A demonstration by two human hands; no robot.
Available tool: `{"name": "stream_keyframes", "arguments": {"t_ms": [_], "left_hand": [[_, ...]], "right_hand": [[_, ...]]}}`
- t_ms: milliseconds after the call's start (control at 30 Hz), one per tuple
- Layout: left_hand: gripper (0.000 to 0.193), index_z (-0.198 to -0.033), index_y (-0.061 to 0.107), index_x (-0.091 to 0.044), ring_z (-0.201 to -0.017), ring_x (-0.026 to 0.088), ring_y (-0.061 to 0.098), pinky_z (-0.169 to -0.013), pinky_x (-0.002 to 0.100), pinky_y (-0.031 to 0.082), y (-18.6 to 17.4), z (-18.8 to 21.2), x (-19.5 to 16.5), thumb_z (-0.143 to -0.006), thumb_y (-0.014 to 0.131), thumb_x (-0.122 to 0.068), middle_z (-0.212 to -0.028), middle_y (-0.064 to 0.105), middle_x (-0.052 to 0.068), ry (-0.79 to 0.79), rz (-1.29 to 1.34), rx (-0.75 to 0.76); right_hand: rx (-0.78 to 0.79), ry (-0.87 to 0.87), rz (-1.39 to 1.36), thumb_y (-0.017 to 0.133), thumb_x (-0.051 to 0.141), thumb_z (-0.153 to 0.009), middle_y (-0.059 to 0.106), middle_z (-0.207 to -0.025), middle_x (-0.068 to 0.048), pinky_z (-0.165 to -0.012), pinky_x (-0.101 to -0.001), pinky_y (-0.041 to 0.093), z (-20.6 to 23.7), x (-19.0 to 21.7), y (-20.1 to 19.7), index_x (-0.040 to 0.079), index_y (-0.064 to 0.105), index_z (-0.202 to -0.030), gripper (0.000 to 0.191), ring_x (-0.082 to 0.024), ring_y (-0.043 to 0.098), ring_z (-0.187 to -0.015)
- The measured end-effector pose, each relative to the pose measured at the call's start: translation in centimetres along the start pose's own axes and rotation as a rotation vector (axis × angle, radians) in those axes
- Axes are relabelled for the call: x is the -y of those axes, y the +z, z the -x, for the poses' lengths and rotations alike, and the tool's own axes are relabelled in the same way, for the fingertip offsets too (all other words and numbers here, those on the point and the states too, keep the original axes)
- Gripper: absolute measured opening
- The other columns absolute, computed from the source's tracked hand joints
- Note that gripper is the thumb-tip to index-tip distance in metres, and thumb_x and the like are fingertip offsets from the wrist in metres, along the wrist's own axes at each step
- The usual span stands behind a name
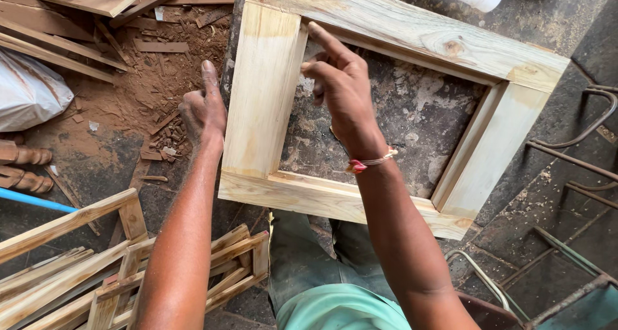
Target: The person sands a rectangular wooden frame using a sanding block, focusing on the edges and corners. They repeatedly flip the frame over to sand different sides and occasionally use their fingers to feel the surface texture.
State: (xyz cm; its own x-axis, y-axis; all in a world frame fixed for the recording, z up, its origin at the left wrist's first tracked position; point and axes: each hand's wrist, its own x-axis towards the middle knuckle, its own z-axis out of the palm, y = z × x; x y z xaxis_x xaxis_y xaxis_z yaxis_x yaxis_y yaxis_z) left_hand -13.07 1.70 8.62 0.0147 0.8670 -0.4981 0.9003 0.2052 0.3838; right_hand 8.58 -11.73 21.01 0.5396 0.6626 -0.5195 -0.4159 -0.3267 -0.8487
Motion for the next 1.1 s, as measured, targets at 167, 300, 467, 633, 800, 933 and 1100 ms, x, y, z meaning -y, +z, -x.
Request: {"name": "stream_keyframes", "arguments": {"t_ms": [167,300,467,633,800,933,1100], "left_hand": [[0.089,-0.047,0.053,-0.015,-0.046,0.018,0.050,-0.045,0.039,0.032,-0.4,0.2,-0.5,-0.088,0.026,-0.089,-0.047,0.050,0.003,-0.015,-0.002,0.036],[0.091,-0.049,0.058,-0.013,-0.050,0.022,0.054,-0.048,0.041,0.036,-0.5,0.2,-0.4,-0.088,0.025,-0.089,-0.049,0.054,0.007,-0.001,0.010,0.059],[0.090,-0.053,0.050,-0.012,-0.049,0.021,0.048,-0.047,0.041,0.031,-0.4,0.3,-0.1,-0.091,0.027,-0.090,-0.051,0.049,0.004,-0.007,0.008,0.033],[0.084,-0.046,0.041,-0.019,-0.043,0.016,0.039,-0.044,0.038,0.023,0.0,0.1,0.3,-0.085,0.026,-0.092,-0.045,0.041,-0.003,0.009,0.029,0.002],[0.076,-0.050,0.033,-0.024,-0.042,0.013,0.031,-0.046,0.034,0.017,0.5,-0.4,1.1,-0.088,0.027,-0.090,-0.047,0.032,-0.007,-0.010,0.037,0.010],[0.080,-0.050,0.037,-0.022,-0.043,0.014,0.035,-0.046,0.035,0.021,0.6,-0.6,1.2,-0.089,0.028,-0.091,-0.048,0.037,-0.005,0.002,0.025,-0.034],[0.087,-0.046,0.047,-0.016,-0.044,0.017,0.045,-0.044,0.039,0.028,0.0,-0.2,0.6,-0.088,0.026,-0.089,-0.046,0.046,0.001,0.017,0.028,0.026]], "right_hand": [[-0.042,-0.100,0.417,0.056,0.005,-0.091,0.062,-0.087,0.000,-0.044,-0.0219,0.046,-0.9,-1.8,0.5,0.012,0.047,-0.152,0.062,-0.006,0.045,-0.055],[-0.087,-0.408,0.980,0.053,0.007,-0.096,0.059,-0.086,0.002,-0.054,-0.0267,0.049,-1.4,-3.0,0.5,0.015,0.047,-0.155,0.060,-0.009,0.044,-0.061],[-0.032,-0.478,1.221,0.051,0.006,-0.095,0.052,-0.080,0.001,-0.056,-0.0285,0.048,-0.9,-2.3,-0.9,0.021,0.052,-0.153,0.060,-0.011,0.048,-0.065],[0.054,-0.443,1.132,0.055,0.013,-0.101,0.056,-0.086,-0.002,-0.056,-0.0270,0.047,-0.7,-0.4,-3.3,0.023,0.056,-0.148,0.048,-0.013,0.049,-0.067],[0.006,-0.534,1.198,0.054,0.009,-0.101,0.061,-0.095,-0.002,-0.059,-0.0255,0.045,-1.9,-0.8,-3.3,0.022,0.047,-0.157,0.059,-0.012,0.049,-0.068],[0.023,-0.548,1.483,0.054,0.005,-0.096,0.059,-0.091,-0.006,-0.060,-0.0283,0.043,-2.8,-1.6,-2.5,0.022,0.040,-0.162,0.069,-0.016,0.051,-0.073],[0.016,-0.833,1.823,0.056,0.014,-0.092,0.059,-0.105,-0.009,-0.061,-0.0303,0.043,-2.7,-0.2,-3.8,0.028,0.040,-0.155,0.066,-0.018,0.051,-0.082]]}}
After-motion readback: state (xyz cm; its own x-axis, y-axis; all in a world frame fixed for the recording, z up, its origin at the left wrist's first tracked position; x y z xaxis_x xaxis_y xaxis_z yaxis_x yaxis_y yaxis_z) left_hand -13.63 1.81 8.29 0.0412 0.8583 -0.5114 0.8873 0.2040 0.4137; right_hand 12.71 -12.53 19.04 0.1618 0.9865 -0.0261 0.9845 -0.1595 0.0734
